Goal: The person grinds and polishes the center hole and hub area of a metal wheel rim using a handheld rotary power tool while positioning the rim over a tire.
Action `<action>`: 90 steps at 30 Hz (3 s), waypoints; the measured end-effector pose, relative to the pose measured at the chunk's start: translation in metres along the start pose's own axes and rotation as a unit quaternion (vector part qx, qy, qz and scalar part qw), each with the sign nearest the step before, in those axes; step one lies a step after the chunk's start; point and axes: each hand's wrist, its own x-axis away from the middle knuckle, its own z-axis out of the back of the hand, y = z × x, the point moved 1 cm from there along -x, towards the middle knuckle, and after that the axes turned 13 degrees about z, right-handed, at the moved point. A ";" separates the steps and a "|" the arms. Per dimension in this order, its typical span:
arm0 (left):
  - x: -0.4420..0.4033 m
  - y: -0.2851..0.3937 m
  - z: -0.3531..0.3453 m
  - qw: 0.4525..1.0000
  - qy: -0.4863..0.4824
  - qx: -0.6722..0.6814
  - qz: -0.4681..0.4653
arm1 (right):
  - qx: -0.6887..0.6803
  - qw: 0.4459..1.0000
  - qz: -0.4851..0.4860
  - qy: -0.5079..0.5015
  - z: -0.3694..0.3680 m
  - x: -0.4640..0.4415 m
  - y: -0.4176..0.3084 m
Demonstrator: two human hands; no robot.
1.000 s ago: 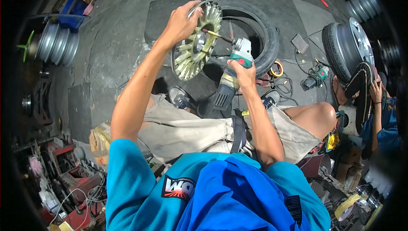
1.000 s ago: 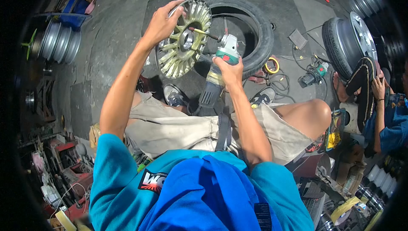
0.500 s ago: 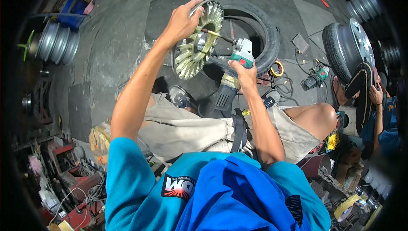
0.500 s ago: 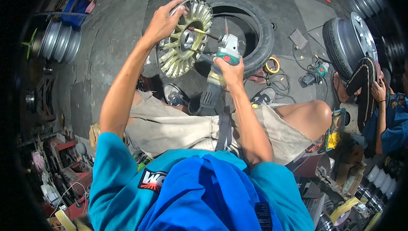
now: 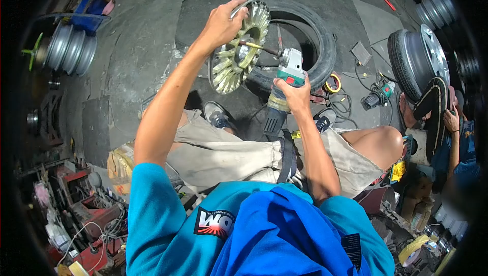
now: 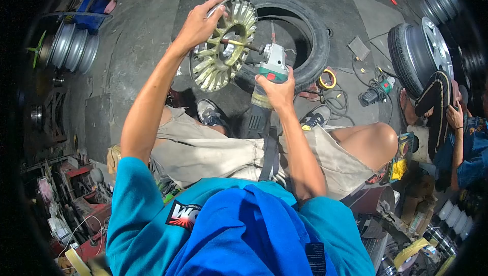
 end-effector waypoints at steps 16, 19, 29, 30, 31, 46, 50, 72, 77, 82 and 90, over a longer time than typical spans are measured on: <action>-0.005 0.001 -0.001 0.999 -0.023 -0.001 0.031 | 0.102 0.991 0.088 -0.011 0.000 0.013 -0.016; -0.004 0.001 0.000 1.000 -0.019 -0.010 0.022 | 0.067 0.995 0.067 0.010 -0.002 0.009 -0.015; -0.002 -0.001 0.004 0.999 -0.017 0.002 0.037 | 0.092 0.991 0.100 -0.006 -0.004 0.018 -0.010; -0.001 -0.001 0.003 0.999 -0.016 -0.004 0.030 | 0.075 0.993 0.087 -0.001 -0.005 0.016 -0.016; -0.001 0.000 0.003 1.000 -0.015 -0.010 0.022 | 0.058 0.996 0.075 0.004 -0.006 0.013 -0.020; -0.001 0.002 0.004 1.000 -0.020 -0.005 0.015 | 0.056 0.997 0.055 0.013 -0.006 0.011 -0.006; 0.011 0.007 0.004 1.000 -0.018 0.000 -0.008 | -0.057 0.996 -0.030 0.055 -0.005 -0.002 0.008; 0.003 -0.002 0.001 0.999 -0.022 0.016 -0.020 | -0.110 0.993 -0.049 0.020 -0.011 0.001 0.019; 0.003 -0.003 0.005 1.000 -0.019 0.019 0.007 | -0.099 0.995 -0.028 0.012 -0.011 0.010 0.030; 0.007 -0.002 0.003 0.999 -0.029 0.032 0.000 | -0.115 0.991 -0.063 0.031 -0.010 0.004 0.031; 0.008 0.004 0.001 0.999 -0.037 0.029 -0.020 | -0.164 0.981 -0.100 0.013 -0.008 0.009 -0.004</action>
